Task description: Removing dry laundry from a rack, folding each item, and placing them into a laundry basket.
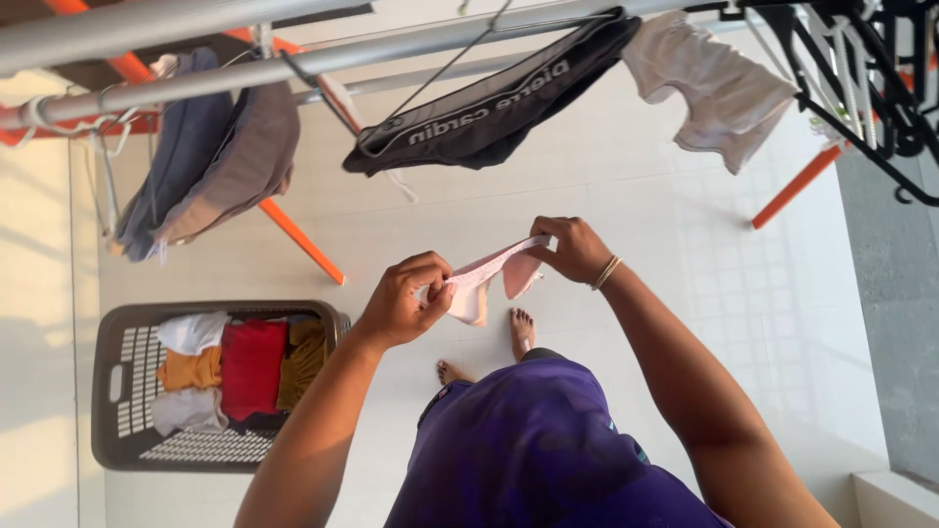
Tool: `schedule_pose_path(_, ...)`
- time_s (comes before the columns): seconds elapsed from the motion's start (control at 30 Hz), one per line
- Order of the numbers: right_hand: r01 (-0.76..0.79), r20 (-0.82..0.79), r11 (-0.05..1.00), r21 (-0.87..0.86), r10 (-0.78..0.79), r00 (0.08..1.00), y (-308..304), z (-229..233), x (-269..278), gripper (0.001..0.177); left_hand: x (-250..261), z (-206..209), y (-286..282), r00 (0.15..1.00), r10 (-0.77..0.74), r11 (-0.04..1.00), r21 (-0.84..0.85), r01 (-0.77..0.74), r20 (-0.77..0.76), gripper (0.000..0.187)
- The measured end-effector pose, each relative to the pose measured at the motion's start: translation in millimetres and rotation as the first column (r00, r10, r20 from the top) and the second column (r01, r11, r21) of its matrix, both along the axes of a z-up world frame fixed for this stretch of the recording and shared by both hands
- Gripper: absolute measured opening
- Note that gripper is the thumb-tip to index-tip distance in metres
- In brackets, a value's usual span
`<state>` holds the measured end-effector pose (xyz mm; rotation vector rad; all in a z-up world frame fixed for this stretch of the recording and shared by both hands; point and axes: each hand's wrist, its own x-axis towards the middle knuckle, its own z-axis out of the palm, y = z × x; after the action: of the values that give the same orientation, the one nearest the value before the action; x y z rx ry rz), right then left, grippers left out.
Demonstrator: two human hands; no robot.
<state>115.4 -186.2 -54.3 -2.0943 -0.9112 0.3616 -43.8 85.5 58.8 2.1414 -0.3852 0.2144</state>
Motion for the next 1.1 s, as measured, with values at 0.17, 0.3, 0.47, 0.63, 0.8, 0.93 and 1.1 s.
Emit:
schedule_pose_path(0.17,-0.114,-0.069,0.991,-0.068,0.11,0.992,26.9,60.3,-6.0,0.016,-40.9,8.8,28.7,0.997,-0.074,0.839,0.54,0.062,0.001,0.014)
schedule_pose_path(0.3,-0.334,-0.468,0.941,0.054,0.32,0.824,38.0,124.1,-21.8,0.034,-73.3,27.2,51.5,0.972,0.096,0.865,0.501,0.027,-0.217,0.017)
schedule_pose_path(0.47,-0.326,-0.452,0.777,0.538,0.593,0.667,76.4,97.9,-21.6,0.012,-76.7,8.1,79.5,0.826,0.392,0.851,-0.181,-0.493,-0.406,0.022)
schedule_pose_path(0.63,-0.117,0.076,0.978,-0.173,0.132,0.988,128.1,-50.6,-44.5,0.017,-85.7,-137.8,89.8,0.586,0.77,0.595,-0.046,-0.802,-0.25,0.015)
schedule_pose_path(0.8,0.146,0.145,0.978,-0.152,-0.124,0.982,148.2,41.6,-129.2,0.068,-99.5,-68.9,53.7,0.482,0.874,0.463,0.192,-0.865,0.061,0.04)
schedule_pose_path(0.93,0.165,-0.016,0.947,-0.276,-0.176,0.984,143.3,-23.2,-126.1,0.09,-116.0,-88.1,70.0,0.513,0.828,0.553,0.472,-0.686,-0.226,0.056)
schedule_pose_path(1.1,0.113,0.37,0.865,-0.489,0.089,0.925,144.1,-50.9,-131.2,0.064,-129.6,-121.4,82.8,0.537,0.759,0.626,0.638,-0.449,-0.367,0.065)
